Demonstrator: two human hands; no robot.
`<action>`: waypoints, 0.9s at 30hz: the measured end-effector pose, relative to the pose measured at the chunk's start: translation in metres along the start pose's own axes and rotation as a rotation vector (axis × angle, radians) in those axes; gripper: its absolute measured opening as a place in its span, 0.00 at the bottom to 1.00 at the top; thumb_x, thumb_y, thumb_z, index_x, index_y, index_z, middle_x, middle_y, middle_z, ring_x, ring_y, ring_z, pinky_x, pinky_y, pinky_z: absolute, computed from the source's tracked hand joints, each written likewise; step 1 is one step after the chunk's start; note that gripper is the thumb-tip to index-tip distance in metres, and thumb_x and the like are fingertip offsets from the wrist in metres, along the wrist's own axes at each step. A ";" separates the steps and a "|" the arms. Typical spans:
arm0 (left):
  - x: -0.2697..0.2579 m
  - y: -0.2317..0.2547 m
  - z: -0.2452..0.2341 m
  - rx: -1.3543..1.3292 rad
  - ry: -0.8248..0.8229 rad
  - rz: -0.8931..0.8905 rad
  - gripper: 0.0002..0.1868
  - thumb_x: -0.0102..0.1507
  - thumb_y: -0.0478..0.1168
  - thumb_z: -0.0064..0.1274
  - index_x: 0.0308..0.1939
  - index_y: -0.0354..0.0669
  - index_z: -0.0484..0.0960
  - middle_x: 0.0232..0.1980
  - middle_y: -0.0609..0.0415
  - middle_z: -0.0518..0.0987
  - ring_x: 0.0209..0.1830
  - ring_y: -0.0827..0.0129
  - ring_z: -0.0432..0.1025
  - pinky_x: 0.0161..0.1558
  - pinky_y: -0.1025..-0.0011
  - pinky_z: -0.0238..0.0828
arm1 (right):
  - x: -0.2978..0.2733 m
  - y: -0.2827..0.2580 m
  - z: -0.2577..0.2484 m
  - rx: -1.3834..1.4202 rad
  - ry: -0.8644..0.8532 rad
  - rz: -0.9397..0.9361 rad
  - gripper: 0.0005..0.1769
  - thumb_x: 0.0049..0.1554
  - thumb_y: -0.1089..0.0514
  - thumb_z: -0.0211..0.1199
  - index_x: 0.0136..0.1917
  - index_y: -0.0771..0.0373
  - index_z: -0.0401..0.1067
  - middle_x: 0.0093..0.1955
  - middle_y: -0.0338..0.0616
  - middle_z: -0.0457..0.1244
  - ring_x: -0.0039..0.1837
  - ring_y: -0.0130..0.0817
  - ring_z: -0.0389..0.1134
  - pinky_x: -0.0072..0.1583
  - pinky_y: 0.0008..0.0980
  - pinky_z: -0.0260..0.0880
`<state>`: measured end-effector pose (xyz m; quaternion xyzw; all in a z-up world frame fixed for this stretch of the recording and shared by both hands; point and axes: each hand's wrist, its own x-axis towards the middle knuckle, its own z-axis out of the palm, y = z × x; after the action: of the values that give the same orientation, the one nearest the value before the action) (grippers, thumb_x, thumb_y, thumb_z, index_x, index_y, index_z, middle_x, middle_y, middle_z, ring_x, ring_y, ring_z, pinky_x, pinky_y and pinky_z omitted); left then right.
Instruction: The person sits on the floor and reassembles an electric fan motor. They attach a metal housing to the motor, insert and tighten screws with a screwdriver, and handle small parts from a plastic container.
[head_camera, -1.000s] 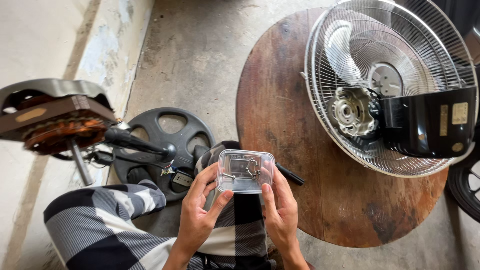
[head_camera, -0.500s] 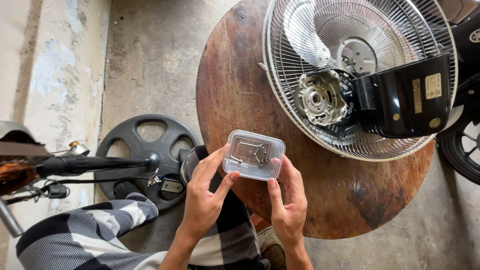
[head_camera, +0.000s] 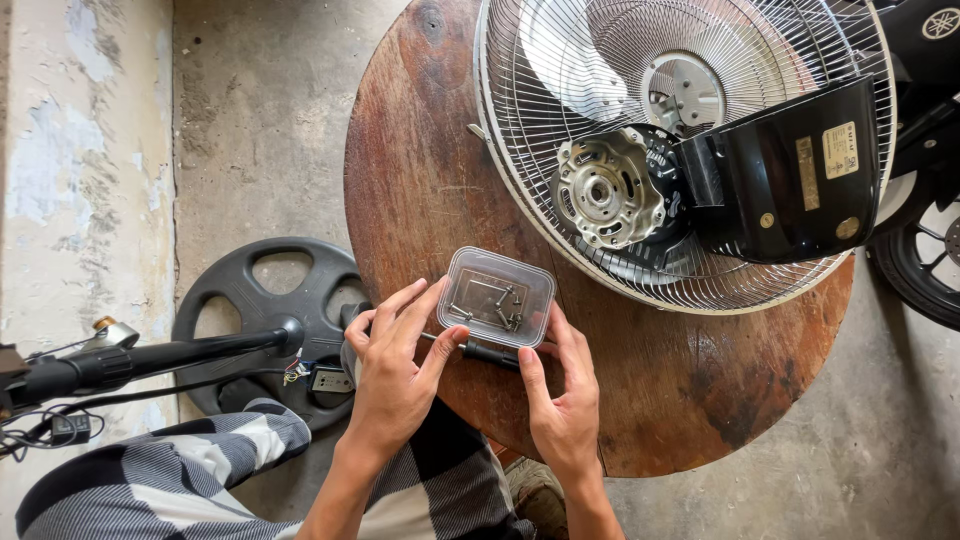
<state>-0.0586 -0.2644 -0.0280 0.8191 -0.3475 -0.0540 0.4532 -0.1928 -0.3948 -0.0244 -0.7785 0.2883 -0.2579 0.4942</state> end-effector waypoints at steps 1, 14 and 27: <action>0.001 -0.001 0.001 0.006 0.003 0.003 0.28 0.65 0.49 0.56 0.67 0.43 0.76 0.62 0.46 0.79 0.69 0.64 0.66 0.67 0.59 0.45 | 0.001 0.000 0.000 -0.005 0.000 0.020 0.32 0.62 0.61 0.59 0.78 0.64 0.59 0.68 0.50 0.62 0.64 0.36 0.68 0.63 0.33 0.71; 0.006 -0.002 0.002 0.060 -0.012 0.030 0.28 0.65 0.51 0.55 0.66 0.41 0.76 0.62 0.50 0.80 0.70 0.63 0.66 0.67 0.58 0.44 | 0.004 -0.003 -0.002 -0.091 -0.005 0.056 0.32 0.61 0.59 0.61 0.77 0.65 0.59 0.69 0.51 0.62 0.62 0.36 0.67 0.61 0.34 0.70; 0.021 0.025 -0.014 0.068 0.056 0.043 0.30 0.63 0.49 0.60 0.66 0.43 0.74 0.73 0.49 0.65 0.70 0.51 0.58 0.69 0.56 0.48 | 0.002 0.002 -0.039 -0.370 0.181 -0.246 0.29 0.59 0.55 0.66 0.71 0.65 0.66 0.66 0.50 0.65 0.62 0.36 0.69 0.55 0.32 0.72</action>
<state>-0.0499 -0.2760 0.0041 0.8276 -0.3540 -0.0093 0.4355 -0.2187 -0.4208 -0.0112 -0.8589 0.2769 -0.3274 0.2801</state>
